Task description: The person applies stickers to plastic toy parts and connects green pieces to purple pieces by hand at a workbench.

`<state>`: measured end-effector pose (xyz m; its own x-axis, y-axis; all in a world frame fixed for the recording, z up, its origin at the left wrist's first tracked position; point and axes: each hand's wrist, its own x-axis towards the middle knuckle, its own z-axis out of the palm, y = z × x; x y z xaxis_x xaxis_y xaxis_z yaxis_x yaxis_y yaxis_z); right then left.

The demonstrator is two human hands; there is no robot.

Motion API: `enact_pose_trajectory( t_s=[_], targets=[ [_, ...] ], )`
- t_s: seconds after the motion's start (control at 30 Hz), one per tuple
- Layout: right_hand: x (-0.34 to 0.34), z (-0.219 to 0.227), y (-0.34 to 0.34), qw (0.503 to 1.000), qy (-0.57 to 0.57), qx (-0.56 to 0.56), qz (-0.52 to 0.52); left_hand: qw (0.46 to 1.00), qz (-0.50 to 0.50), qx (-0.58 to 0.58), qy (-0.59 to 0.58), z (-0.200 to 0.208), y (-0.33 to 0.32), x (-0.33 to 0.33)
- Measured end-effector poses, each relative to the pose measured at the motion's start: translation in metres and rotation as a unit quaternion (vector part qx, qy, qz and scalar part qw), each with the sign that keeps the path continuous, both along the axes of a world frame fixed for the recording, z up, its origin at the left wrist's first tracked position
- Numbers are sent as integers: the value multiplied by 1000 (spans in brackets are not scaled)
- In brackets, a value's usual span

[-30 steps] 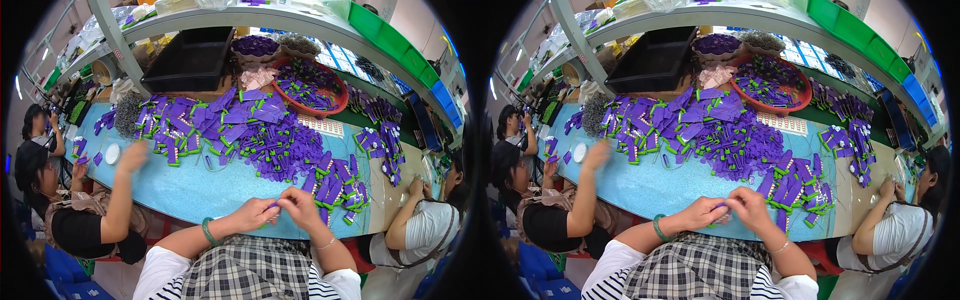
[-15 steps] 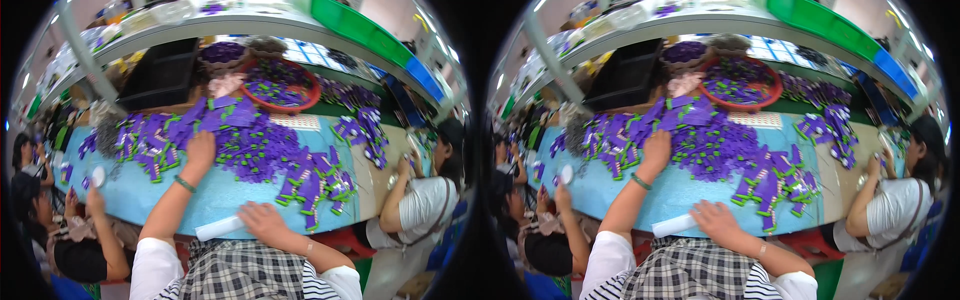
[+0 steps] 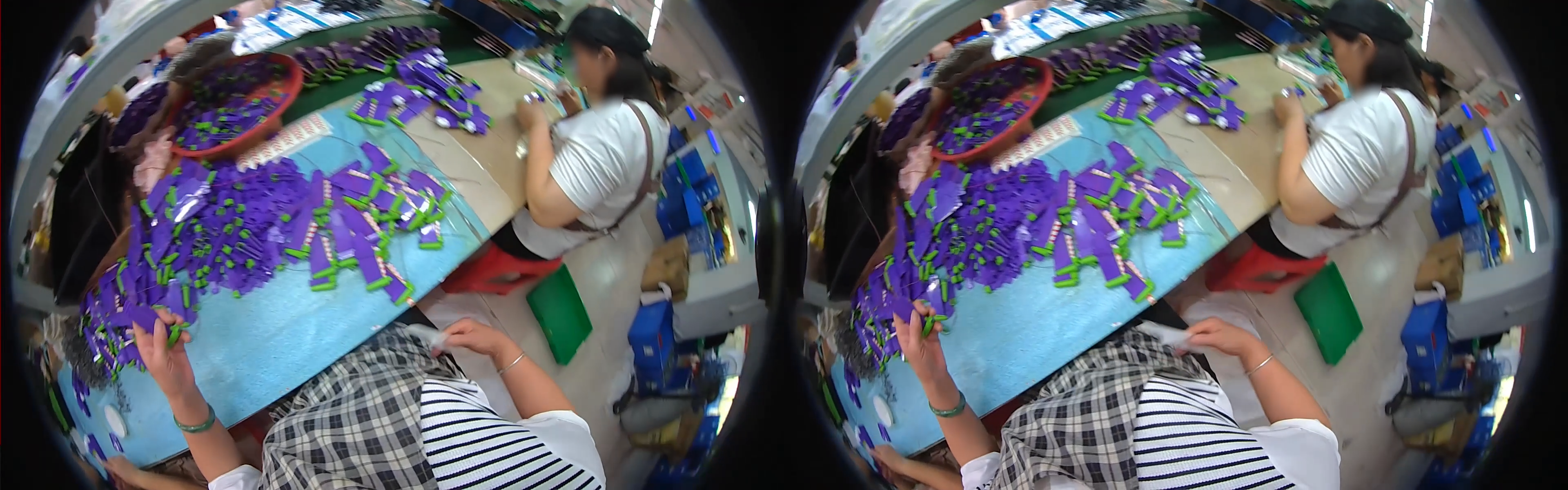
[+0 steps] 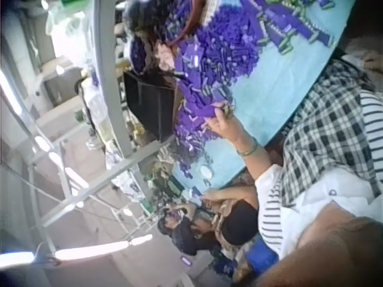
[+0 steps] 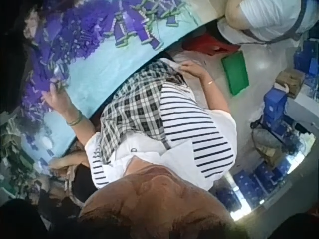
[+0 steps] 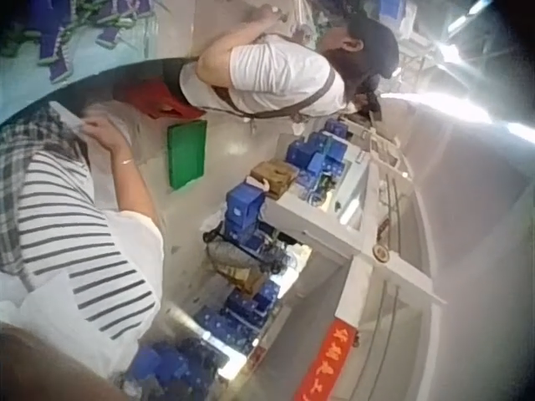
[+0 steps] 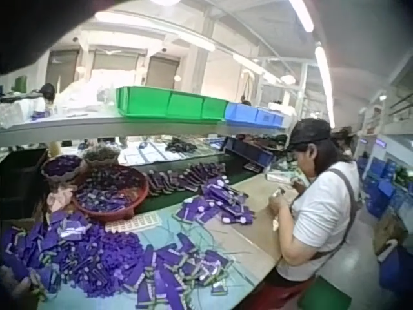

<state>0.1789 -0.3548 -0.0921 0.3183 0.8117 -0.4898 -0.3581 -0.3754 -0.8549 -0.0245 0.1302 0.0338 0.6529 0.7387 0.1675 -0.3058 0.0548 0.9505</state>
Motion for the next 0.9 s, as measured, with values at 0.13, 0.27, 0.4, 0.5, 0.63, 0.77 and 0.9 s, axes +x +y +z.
enact_pose_trajectory(
  t_s=[0.13,0.27,0.4,0.5,0.63,0.77,0.9],
  targets=[
    [-70,-80,-162,947,201,-166,-190,991,-26,-134,-12,-29,-2,-6],
    [-126,-93,-192,831,132,-480,-248,986,-41,-164,0,-37,-9,-6],
    [-73,-127,-176,846,-227,-480,43,983,-45,-172,38,-27,-24,4],
    [35,25,-32,993,-8,-117,-1,980,-34,-195,36,-26,-34,10],
    [108,158,116,959,-222,148,99,970,-54,-238,12,-24,-51,24],
    [165,162,264,801,-590,91,46,968,-45,-248,21,-26,-64,18],
    [234,108,352,570,-813,67,98,968,0,-250,30,-28,-65,5]
  ],
)
